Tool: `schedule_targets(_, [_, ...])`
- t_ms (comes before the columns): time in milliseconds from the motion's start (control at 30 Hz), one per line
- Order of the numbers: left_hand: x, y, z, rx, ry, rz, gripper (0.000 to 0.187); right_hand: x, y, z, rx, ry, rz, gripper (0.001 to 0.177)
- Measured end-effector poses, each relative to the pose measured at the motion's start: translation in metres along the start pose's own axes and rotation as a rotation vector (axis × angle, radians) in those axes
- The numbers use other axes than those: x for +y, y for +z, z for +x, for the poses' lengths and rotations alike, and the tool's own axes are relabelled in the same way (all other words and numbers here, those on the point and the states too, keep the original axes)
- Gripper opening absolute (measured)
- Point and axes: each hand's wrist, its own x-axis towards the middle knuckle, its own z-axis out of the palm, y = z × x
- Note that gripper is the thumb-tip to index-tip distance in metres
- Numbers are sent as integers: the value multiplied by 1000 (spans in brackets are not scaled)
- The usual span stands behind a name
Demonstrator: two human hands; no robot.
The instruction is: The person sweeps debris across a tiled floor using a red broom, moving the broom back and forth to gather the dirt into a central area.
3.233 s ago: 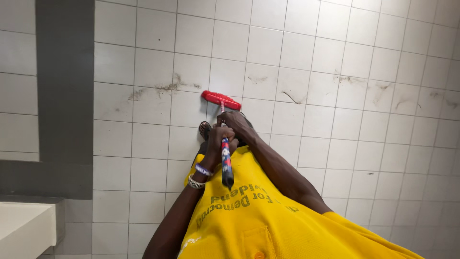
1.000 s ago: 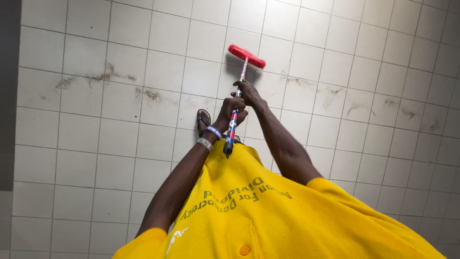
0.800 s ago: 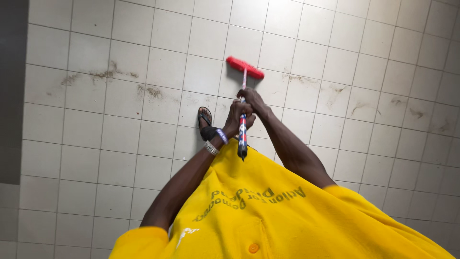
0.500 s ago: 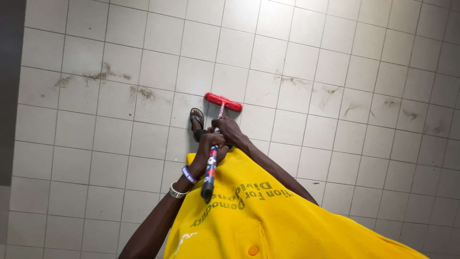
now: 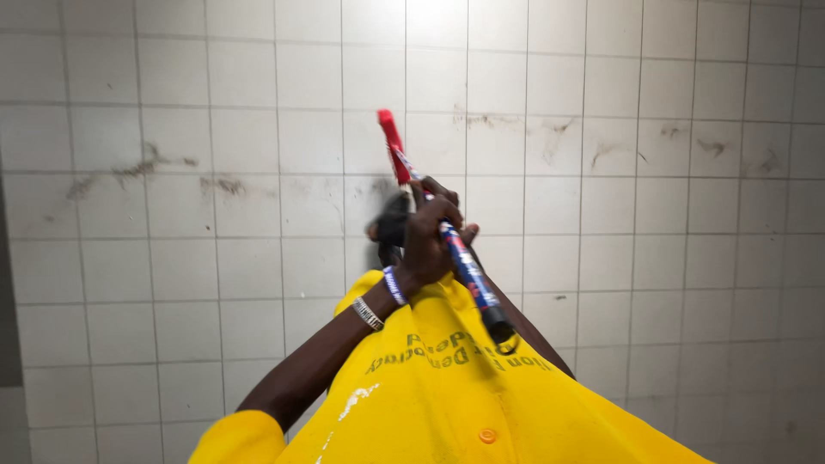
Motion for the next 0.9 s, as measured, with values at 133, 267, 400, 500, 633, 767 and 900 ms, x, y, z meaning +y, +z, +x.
schedule_targets(133, [-22,45,21,-196,-121,121,40,16,-22,16,48,53,8,30])
schedule_targets(267, [-66,82,58,-415,-28,228,47,48,-62,43,78,71,-8,29])
schedule_targets(400, [-90,120,97,-718,28,297,49,96,-94,65,76,98,-26,29])
schedule_targets(500, [-89,154,140,-582,-71,240,47,139,-112,123,70,59,-41,29])
schedule_targets(633, [-85,191,164,-281,-177,169,53,193,-132,148,28,52,-73,29])
schedule_targets(767, [-102,247,174,66,-94,56,51,242,-149,196,-2,-3,-129,29])
schedule_targets(900, [-156,291,178,305,-251,-39,47,281,-137,243,-25,-79,-191,30])
